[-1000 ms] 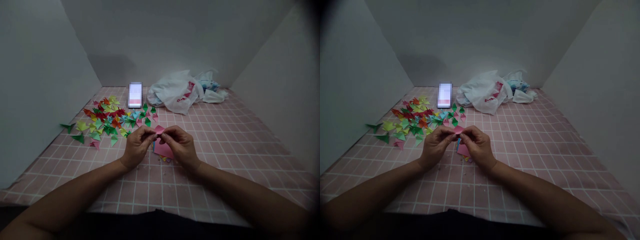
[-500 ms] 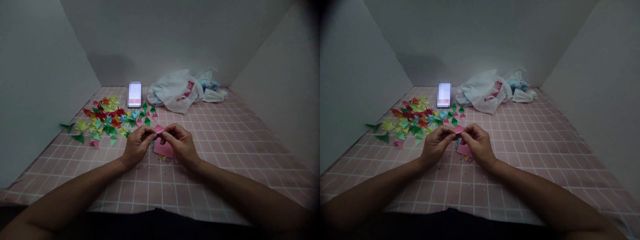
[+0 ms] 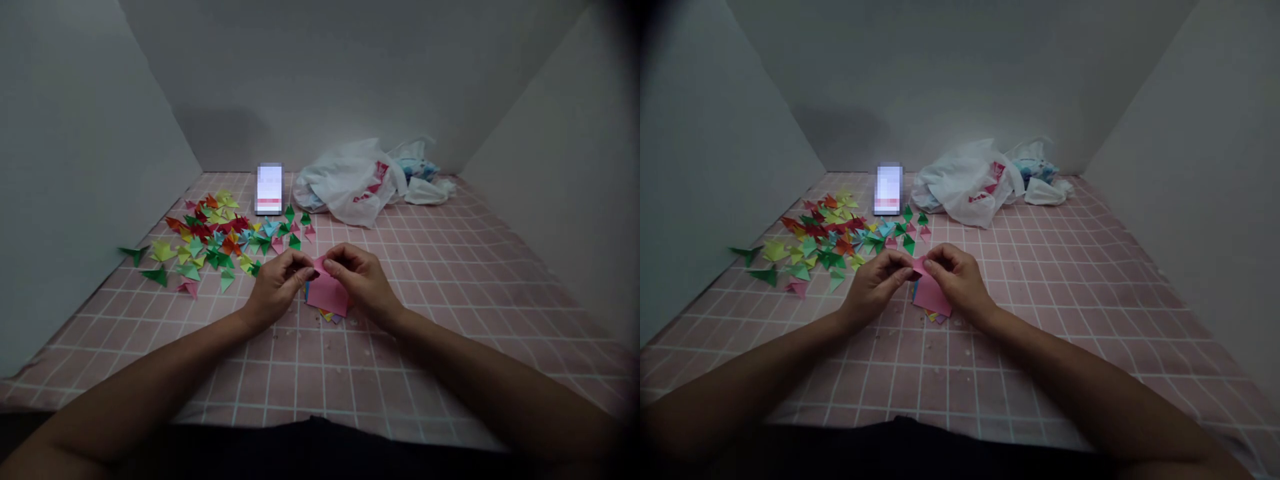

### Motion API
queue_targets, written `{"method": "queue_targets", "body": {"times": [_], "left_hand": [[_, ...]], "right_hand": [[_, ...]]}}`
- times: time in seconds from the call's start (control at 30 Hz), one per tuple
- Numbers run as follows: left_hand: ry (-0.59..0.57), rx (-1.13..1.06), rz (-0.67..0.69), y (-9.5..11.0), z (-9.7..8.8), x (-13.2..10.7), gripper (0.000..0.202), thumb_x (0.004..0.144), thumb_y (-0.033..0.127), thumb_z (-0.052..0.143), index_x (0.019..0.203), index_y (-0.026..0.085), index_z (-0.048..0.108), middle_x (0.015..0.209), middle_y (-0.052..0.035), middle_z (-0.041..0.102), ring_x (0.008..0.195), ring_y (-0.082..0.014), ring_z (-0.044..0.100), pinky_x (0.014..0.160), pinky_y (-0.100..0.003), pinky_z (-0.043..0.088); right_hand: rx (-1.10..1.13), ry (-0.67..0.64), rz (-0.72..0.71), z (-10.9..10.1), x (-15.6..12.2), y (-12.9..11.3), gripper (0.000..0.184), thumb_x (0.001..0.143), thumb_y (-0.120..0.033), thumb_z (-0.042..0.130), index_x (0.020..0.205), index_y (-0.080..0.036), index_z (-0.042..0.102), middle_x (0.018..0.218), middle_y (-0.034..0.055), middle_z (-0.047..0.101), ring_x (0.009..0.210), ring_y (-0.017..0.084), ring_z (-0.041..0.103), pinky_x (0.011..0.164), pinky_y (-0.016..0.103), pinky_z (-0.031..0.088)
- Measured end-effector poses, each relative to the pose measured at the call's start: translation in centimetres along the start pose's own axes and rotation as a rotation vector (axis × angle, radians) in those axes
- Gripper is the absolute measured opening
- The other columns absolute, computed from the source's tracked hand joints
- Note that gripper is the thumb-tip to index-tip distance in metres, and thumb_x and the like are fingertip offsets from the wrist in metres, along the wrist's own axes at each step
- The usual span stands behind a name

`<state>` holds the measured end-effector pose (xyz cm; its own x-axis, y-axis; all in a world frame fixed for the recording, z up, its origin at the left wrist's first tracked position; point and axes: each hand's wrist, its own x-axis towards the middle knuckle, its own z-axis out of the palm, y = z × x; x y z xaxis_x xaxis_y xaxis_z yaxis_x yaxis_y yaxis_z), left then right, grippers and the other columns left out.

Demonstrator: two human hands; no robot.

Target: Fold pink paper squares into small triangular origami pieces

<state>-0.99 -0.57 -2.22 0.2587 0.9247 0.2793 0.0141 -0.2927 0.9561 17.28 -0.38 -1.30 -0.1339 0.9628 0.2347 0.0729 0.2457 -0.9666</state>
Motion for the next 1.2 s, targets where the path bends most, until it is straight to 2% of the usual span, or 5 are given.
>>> {"method": "queue_targets", "body": {"times": [0.17,0.37,0.6,0.9,1.2], "left_hand": [[0.043,-0.218,-0.162,0.8,0.3,0.1,0.024,0.083,0.033,0.073,0.095,0.017,0.059,0.084,0.0006,0.064,0.072,-0.0117,0.068,0.068,-0.026,0.062],[0.07,-0.211,-0.334,1.4,0.6,-0.2,0.03,0.075,0.034,0.077,0.093,0.016,0.062,0.079,0.0001,0.064,0.066,-0.0119,0.064,0.057,-0.024,0.059],[0.114,-0.19,-0.308,1.3,0.6,-0.3,0.019,0.079,0.028,0.072,0.09,0.016,0.063,0.081,0.001,0.063,0.071,-0.0101,0.063,0.068,-0.024,0.06],[0.105,-0.257,-0.321,1.2,0.6,-0.2,0.028,0.073,0.023,0.077,0.094,0.016,0.059,0.079,0.0021,0.063,0.072,-0.0097,0.063,0.068,-0.023,0.059],[0.065,-0.164,-0.425,1.6,0.5,-0.1,0.015,0.073,0.023,0.073,0.08,0.014,0.063,0.071,0.0018,0.062,0.062,-0.0093,0.062,0.062,-0.023,0.055]], "right_hand": [[-0.048,-0.007,-0.029,0.2,-0.3,0.1,0.011,0.084,-0.027,0.066,0.078,-0.018,0.063,0.073,-0.0002,0.061,0.069,0.014,0.053,0.065,0.029,0.04],[-0.122,-0.006,-0.103,0.6,-0.7,0.8,0.009,0.086,-0.024,0.063,0.078,-0.019,0.061,0.073,-0.0004,0.059,0.069,0.014,0.054,0.065,0.03,0.041],[-0.142,-0.036,-0.081,0.9,-0.9,1.0,0.009,0.085,-0.024,0.062,0.078,-0.019,0.059,0.072,-0.0012,0.058,0.066,0.013,0.052,0.063,0.029,0.039],[0.026,-0.074,0.028,0.9,-0.8,0.9,0.01,0.083,-0.028,0.066,0.083,-0.02,0.059,0.075,-0.0013,0.059,0.066,0.012,0.051,0.061,0.028,0.04],[-0.113,-0.081,-0.151,0.7,-0.8,0.9,0.005,0.085,-0.016,0.06,0.083,-0.021,0.06,0.076,-0.0014,0.06,0.07,0.013,0.054,0.065,0.029,0.042]]}}
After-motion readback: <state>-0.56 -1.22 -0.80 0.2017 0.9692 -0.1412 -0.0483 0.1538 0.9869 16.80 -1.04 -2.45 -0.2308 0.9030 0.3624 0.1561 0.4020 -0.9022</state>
